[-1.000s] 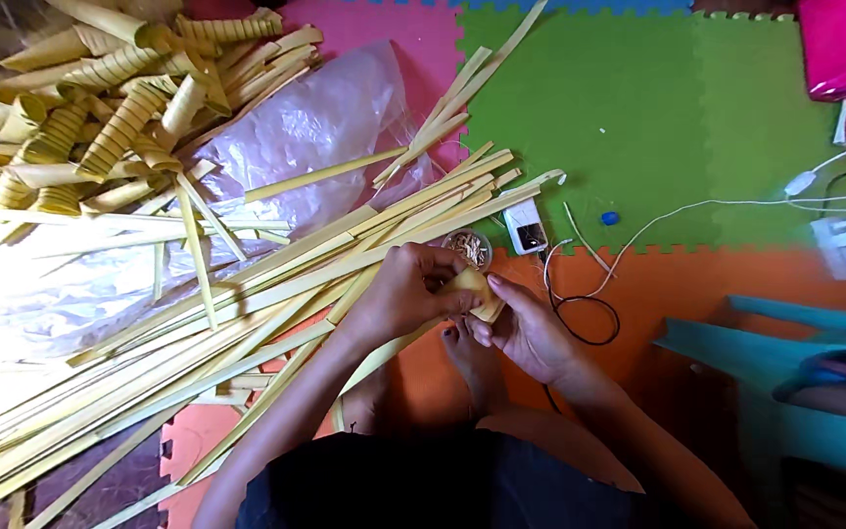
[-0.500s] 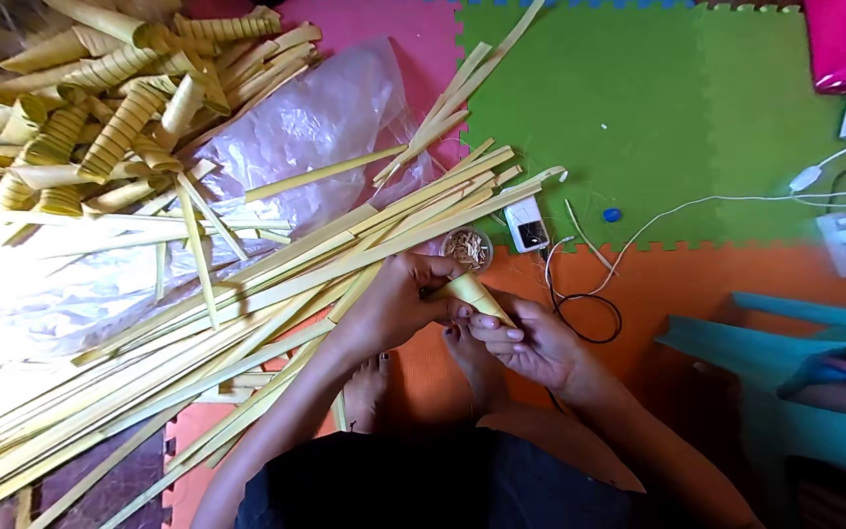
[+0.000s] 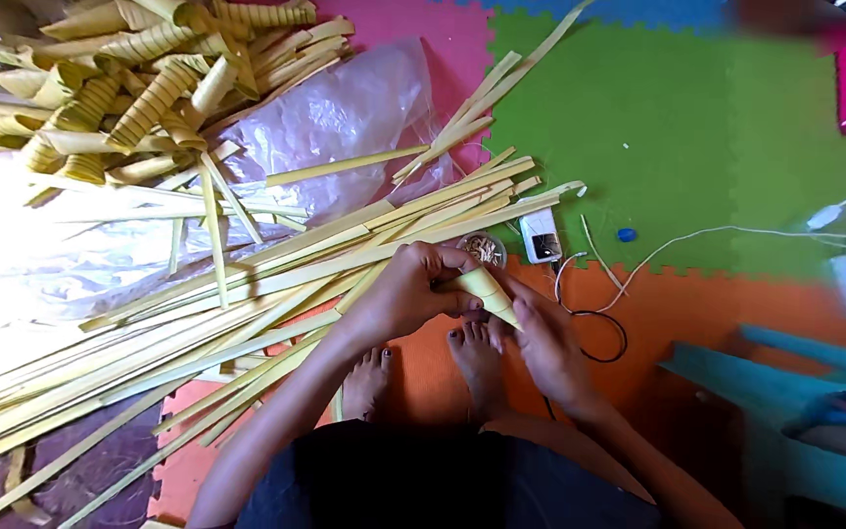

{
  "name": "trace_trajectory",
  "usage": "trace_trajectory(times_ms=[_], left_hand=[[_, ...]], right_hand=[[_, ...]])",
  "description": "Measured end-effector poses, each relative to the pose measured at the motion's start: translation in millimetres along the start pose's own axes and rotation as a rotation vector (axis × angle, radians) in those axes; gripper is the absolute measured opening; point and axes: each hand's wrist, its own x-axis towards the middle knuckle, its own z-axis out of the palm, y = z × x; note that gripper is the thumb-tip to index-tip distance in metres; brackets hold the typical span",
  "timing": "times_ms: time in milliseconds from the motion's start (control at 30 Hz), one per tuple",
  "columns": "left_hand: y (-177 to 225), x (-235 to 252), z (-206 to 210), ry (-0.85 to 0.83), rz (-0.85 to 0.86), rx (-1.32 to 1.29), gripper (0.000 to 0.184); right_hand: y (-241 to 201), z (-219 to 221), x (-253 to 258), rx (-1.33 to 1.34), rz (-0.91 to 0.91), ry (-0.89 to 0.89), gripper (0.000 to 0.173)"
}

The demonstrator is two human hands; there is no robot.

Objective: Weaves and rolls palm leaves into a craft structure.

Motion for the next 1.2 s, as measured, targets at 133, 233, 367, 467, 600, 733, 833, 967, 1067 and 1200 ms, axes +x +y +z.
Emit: trace_trajectory(times_ms=[133,233,367,467,600,733,833,967,1067,1200], left_hand=[[1,-1,-4,-0.012,0.018,0.027,0.016],[0,-1,-4,-0.005,0.003,-0.005,0.015],[3,-1,-4,0.036,0.001,-0.035,0.016],[8,-2,-4,0.014,-0.016,-0.026,0.016],[4,3,-7,0.051,-0.029,-0.020,0.014],[2,-1,-10,0.009,-0.002,-0.022,0.017],[0,-2,-10,0.015,-0.004,-0.053,0.016],[3,-1,-13,0.023,-0.025,-0.057,0.021],[3,-3,-15,0.001,-0.037,-0.041,0.022],[0,-4,-18,0.020,-0.011,-0.044,0.018]], right_hand=[[-8,-1,1,0.405,0.291,-0.025,0.034],[-8,-1,0,0.363,0.274,-0.037,0.033],[6,-7,-1,-0.113,-0.101,-0.008,0.038],[-5,-17,0,0.714,0.459,-0.168,0.030],[10,-15,-3,-0.196,-0.140,-0.025,0.040],[-4,-10,-6,0.159,0.246,-0.011,0.033],[2,-12,-7,-0.090,0.012,-0.014,0.034],[8,-14,-11,-0.179,-0.079,-0.017,0.035],[-3,-10,-12,0.274,0.321,-0.068,0.033],[14,-21,-12,-0.436,-0.278,-0.058,0.043]])
